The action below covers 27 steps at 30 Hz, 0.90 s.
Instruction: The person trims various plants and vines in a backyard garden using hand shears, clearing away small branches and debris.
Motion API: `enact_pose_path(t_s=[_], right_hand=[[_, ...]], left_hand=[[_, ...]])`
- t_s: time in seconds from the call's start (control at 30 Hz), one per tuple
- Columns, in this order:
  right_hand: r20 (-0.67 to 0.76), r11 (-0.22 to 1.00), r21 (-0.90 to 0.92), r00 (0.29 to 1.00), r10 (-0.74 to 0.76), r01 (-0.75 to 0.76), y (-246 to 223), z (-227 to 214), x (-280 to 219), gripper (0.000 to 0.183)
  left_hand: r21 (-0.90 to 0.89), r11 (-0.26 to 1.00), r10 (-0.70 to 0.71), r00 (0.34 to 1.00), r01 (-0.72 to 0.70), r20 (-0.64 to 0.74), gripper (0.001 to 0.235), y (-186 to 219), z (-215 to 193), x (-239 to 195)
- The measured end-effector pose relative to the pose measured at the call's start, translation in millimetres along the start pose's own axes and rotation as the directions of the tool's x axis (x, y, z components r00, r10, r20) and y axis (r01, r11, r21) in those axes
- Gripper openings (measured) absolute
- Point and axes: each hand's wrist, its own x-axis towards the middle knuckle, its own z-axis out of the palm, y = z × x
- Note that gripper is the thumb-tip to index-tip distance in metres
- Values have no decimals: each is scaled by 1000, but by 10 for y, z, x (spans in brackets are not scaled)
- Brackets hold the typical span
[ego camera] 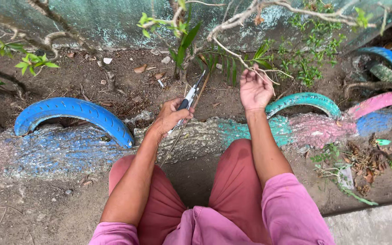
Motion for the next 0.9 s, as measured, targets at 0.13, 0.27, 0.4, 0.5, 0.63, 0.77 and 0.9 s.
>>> enact_pose_path(t_s=[0.13,0.27,0.4,0.5,0.63,0.77,0.9], right_hand=[[-10,999,35,1000,9,-8,81,72,110,26],[78,998,-54,997,29,-25,108,300,-80,23],[212,954,-297,977,33,32,120,624,-250,16],[286,881,-470,954,92,56,114,887,-282,29],[478,659,-723,839,261,207,47,1068,-345,11],[541,571,-788,703,463,231,2,1035,-188,9],[506,879,-473,798,328,-61,19,984,113,17]], left_hand=[[103,994,-35,998,41,-61,44,28,43,28],[73,996,-55,998,57,-31,51,58,137,-27],[56,996,-67,998,66,0,57,137,222,-67],[28,998,-48,998,47,35,57,210,277,-43],[55,998,-37,999,36,12,58,187,320,-59],[-69,998,2,1000,-1,17,48,121,231,-1],[-88,995,37,999,-39,-15,40,42,145,77]])
